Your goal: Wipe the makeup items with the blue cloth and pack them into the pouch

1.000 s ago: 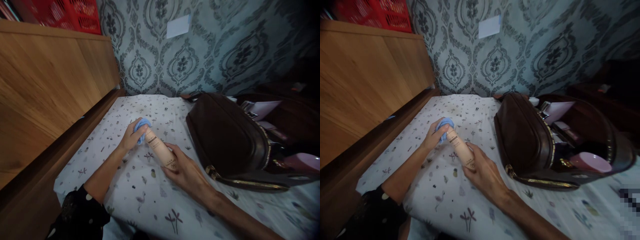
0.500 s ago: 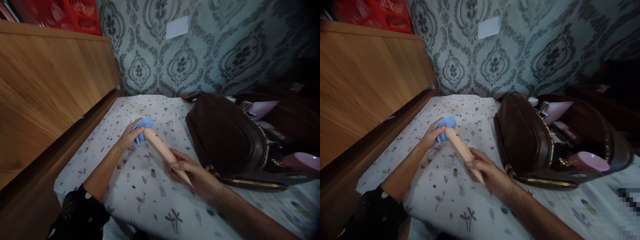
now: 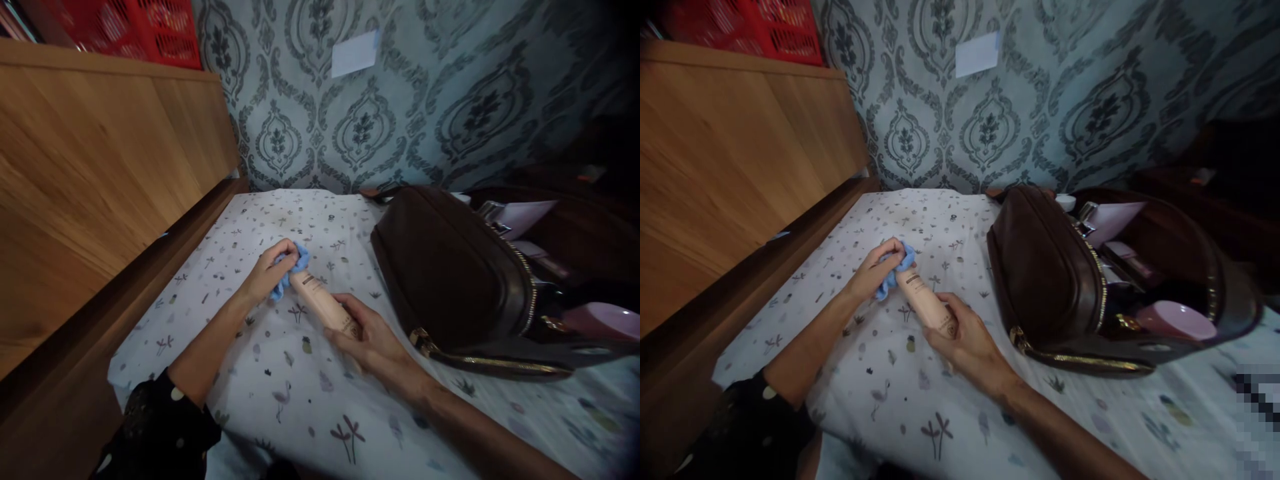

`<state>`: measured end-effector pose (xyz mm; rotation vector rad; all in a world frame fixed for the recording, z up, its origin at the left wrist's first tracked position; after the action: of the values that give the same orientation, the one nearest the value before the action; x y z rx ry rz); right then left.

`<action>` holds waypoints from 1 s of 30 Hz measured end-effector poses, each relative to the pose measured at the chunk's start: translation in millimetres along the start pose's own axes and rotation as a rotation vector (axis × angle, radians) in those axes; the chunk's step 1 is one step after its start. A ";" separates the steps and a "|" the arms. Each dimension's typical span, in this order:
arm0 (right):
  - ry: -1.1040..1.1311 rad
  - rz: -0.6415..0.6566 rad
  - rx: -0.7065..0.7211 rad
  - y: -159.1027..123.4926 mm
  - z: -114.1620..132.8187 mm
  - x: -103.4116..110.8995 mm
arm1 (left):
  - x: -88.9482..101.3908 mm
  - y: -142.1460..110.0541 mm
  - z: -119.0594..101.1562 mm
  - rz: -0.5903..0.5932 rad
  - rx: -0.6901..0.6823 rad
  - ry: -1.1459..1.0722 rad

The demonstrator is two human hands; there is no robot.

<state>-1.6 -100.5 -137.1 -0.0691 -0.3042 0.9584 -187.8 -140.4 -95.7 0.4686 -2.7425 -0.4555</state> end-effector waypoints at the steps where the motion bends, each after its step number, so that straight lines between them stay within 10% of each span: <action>1: 0.009 0.003 -0.001 -0.6 1.2 0.1 | -0.1 -0.1 -1.4 0.004 -0.011 0.005; 10: 0.577 0.079 -0.322 -6.0 -12.6 0.0 | -2.3 -2.1 -8.0 0.130 -0.100 -0.034; 19: 1.030 0.563 -0.321 -3.3 -7.0 -13.6 | -4.7 -2.9 -14.5 0.202 -0.069 0.023; 30: 0.507 0.176 -0.141 0.8 -3.0 1.5 | 11.4 -1.6 -26.6 -0.092 -0.062 0.366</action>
<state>-0.5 -98.5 -139.8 -0.4665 0.1062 1.0571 -187.9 -152.8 -69.4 0.5994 -2.3571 -0.4284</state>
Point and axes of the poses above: each hand's wrist, its own y-axis towards the middle knuckle, its own x-axis out of the back of the hand, z = x × y, the point moved 6 cm from there along y, towards the middle knuckle, and after that the axes turned 9 degrees about -x, right-handed, at the moved point
